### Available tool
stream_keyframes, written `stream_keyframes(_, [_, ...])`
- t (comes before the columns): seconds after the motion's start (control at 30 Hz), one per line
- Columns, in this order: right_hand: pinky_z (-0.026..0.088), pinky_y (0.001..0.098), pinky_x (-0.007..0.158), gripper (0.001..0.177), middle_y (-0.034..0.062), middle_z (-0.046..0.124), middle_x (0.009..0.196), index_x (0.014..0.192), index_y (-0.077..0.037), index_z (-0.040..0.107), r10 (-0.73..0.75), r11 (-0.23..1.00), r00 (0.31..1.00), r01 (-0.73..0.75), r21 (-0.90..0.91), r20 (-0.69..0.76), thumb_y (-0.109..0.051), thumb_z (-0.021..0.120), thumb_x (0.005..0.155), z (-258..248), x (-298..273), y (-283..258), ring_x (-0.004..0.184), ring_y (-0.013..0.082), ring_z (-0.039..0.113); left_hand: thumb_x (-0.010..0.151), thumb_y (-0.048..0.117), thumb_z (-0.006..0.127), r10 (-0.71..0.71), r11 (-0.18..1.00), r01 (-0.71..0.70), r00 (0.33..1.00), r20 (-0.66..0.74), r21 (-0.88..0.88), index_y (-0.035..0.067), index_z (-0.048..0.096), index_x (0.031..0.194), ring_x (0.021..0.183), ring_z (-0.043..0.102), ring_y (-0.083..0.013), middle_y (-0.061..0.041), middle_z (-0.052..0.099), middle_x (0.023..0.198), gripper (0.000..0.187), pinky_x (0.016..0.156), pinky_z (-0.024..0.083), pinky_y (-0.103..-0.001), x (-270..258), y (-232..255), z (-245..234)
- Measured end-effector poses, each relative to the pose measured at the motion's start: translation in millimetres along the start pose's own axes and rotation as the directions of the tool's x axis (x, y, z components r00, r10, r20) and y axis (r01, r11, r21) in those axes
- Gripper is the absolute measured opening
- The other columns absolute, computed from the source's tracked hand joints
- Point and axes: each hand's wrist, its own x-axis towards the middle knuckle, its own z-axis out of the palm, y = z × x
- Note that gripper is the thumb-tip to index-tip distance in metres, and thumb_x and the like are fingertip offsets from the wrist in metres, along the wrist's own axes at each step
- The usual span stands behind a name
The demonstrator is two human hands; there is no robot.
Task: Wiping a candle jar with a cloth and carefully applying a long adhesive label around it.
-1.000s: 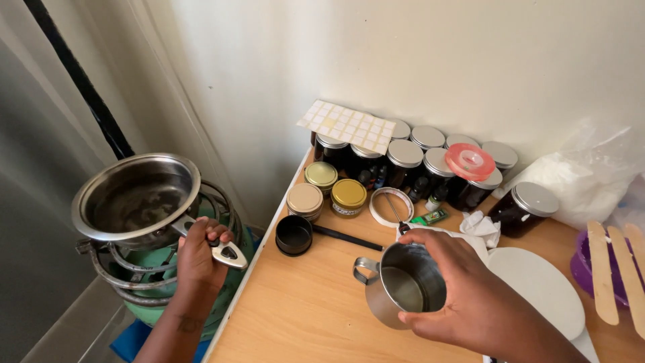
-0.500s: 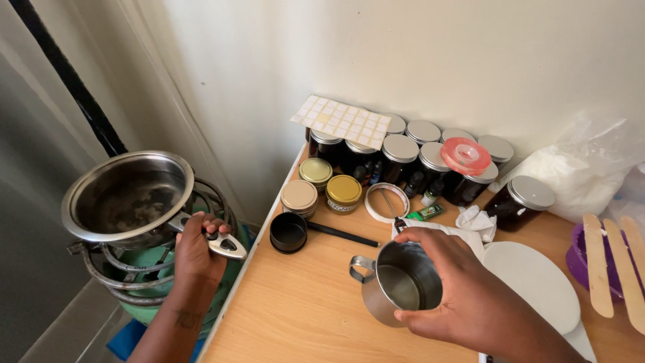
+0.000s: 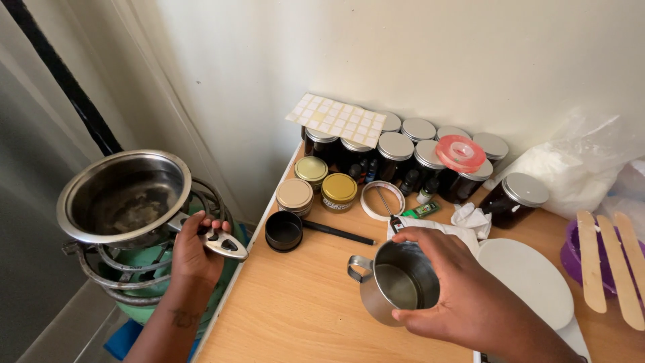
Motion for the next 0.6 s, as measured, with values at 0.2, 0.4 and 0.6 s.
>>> stream_keyframes(0.2, [0.044, 0.0285, 0.116, 0.099, -0.0167, 0.060, 0.154, 0.149, -0.048, 0.054, 0.073, 0.997, 0.997, -0.073, 0.009, 0.023, -0.034, 0.102, 0.064, -1, -1, -5, 0.147, 0.0031, 0.051, 0.100, 0.006, 0.061, -0.028, 0.998, 0.031, 0.999, 0.045, -0.058, 0.017, 0.047, 0.081, 0.059, 0.040, -0.0062, 0.006, 0.043, 0.070, 0.026, 0.054, 0.037, -0.022, 1, -3, -6])
stream_keyframes(0.4, [0.043, 0.0296, 0.116, 0.098, -0.0161, 0.061, 0.153, 0.147, -0.044, 0.056, 0.020, 1.000, 1.000, -0.020, 0.007, -0.006, -0.032, 0.103, 0.063, 4, 1, 1, 0.146, 0.0051, 0.052, 0.103, 0.009, 0.064, -0.022, 0.995, 0.028, 0.997, 0.070, -0.095, 0.019, 0.044, 0.082, 0.060, 0.040, -0.0060, 0.006, 0.041, 0.071, 0.031, 0.055, 0.037, -0.023, -2, 4, -2])
stream_keyframes(0.6, [0.044, 0.0289, 0.117, 0.098, -0.0173, 0.060, 0.155, 0.148, -0.046, 0.055, 0.059, 0.998, 0.998, -0.059, 0.010, 0.010, -0.033, 0.102, 0.063, 1, 1, -2, 0.148, 0.0034, 0.051, 0.099, 0.006, 0.057, -0.015, 0.996, 0.025, 0.992, 0.123, -0.083, 0.020, 0.040, 0.074, 0.056, 0.035, -0.0041, 0.007, 0.037, 0.068, 0.033, 0.052, 0.034, -0.021, 2, 5, -1])
